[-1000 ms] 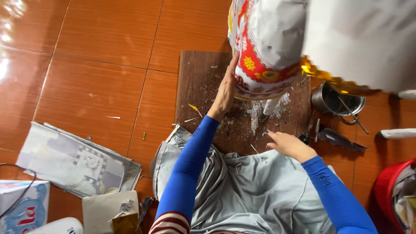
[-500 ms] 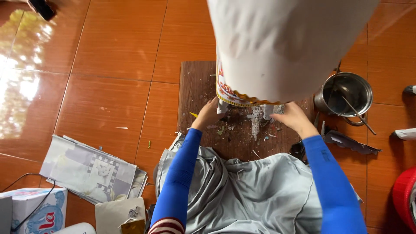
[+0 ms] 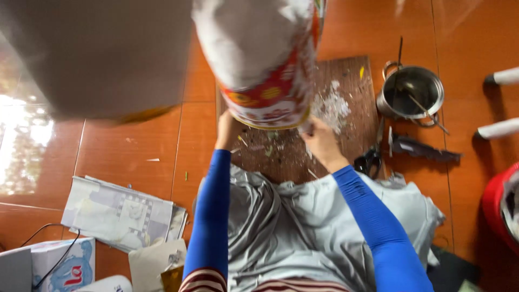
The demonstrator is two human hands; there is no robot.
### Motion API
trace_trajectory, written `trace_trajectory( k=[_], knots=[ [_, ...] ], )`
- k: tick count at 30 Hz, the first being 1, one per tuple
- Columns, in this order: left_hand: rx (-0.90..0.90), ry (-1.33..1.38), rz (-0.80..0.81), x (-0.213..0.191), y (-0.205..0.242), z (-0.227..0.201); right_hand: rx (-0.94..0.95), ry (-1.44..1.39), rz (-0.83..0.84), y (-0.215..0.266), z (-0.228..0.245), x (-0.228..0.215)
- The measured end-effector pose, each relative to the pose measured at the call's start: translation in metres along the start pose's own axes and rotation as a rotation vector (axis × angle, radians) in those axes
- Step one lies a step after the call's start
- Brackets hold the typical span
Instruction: Assembling and decorating a paper horse figure by gluing patterns and cutting decorative materials.
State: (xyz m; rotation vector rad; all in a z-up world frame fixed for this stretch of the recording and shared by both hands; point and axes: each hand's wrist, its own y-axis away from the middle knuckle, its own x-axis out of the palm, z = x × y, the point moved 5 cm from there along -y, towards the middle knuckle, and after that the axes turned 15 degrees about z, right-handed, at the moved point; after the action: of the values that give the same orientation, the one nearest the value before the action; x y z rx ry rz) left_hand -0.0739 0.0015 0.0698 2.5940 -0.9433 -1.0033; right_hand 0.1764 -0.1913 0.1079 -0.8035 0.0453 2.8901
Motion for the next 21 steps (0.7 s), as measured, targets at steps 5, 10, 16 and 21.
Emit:
trace_trajectory(
  k=[5,10,16,21],
  knots=[
    [0.282,-0.236,-0.101,-0.008,0.005,0.038,-0.024,0.05,-0.047,0.055,0.032,0.041],
    [0.586,-0.412,-0.266,0.005,-0.043,0.101,-0.139,-0.063,0.001,0.077,0.022,0.094],
    [0.416,0.196,-0.243,0.017,0.025,0.058,-0.103,0.124,-0.074,0.049,0.032,0.157],
    [0.413,-0.303,-0.047,0.103,0.054,0.134,-0.151,-0.071,-0.034,0.023,0.029,0.197]
  ],
)
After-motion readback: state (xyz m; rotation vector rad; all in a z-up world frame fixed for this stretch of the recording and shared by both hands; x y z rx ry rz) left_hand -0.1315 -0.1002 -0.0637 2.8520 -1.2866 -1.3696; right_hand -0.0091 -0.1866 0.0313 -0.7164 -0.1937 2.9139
